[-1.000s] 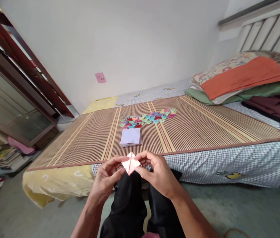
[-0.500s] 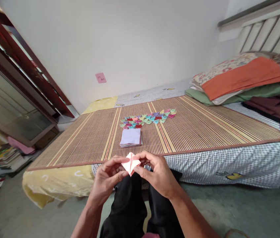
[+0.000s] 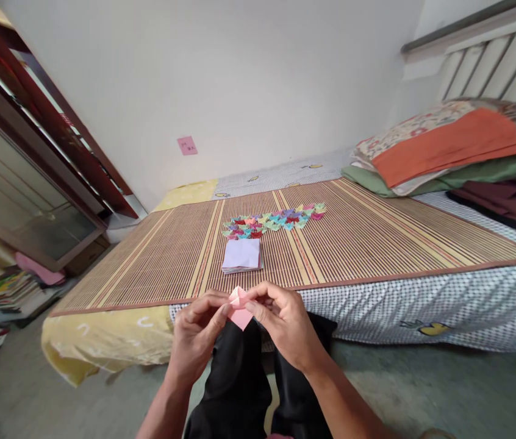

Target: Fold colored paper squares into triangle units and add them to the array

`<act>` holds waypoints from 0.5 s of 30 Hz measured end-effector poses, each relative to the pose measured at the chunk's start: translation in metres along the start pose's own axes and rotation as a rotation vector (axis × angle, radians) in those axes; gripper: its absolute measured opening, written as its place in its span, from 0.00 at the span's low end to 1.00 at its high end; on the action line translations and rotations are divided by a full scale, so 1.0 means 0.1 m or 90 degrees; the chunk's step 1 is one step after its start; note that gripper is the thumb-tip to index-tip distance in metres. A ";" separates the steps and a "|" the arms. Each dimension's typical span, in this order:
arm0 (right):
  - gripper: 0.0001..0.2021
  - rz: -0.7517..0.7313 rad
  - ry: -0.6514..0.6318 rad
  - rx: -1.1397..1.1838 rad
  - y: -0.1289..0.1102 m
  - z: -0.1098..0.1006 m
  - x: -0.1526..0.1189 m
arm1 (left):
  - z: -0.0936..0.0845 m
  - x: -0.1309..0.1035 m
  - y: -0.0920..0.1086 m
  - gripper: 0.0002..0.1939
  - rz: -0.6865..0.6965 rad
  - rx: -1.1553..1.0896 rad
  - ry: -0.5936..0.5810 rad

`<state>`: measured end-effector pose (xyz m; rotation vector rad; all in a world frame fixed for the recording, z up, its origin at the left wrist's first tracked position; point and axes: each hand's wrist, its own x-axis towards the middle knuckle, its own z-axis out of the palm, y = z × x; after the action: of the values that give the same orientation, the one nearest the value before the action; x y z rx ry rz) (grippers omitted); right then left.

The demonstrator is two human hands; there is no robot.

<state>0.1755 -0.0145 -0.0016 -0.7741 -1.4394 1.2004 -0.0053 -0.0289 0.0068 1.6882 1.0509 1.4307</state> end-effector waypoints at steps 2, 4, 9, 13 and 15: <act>0.09 0.006 0.028 0.005 0.01 0.03 0.00 | 0.02 -0.03 -0.03 0.06 -0.028 -0.004 0.018; 0.10 -0.005 0.059 -0.017 0.01 0.05 -0.01 | 0.04 -0.06 -0.04 0.07 -0.051 0.003 0.052; 0.11 -0.033 0.113 -0.072 0.00 0.10 -0.02 | 0.11 -0.08 0.01 0.09 0.027 0.144 0.104; 0.10 -0.050 0.131 -0.092 0.00 0.11 -0.04 | 0.17 -0.09 0.04 0.11 0.041 0.156 0.130; 0.09 -0.074 0.115 -0.108 0.01 0.10 -0.04 | 0.20 -0.12 0.00 0.13 0.001 0.126 0.147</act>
<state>0.1667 -0.0202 -0.0029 -0.8789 -1.4270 0.9047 0.0134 -0.0395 -0.0020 1.6869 1.3558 1.5961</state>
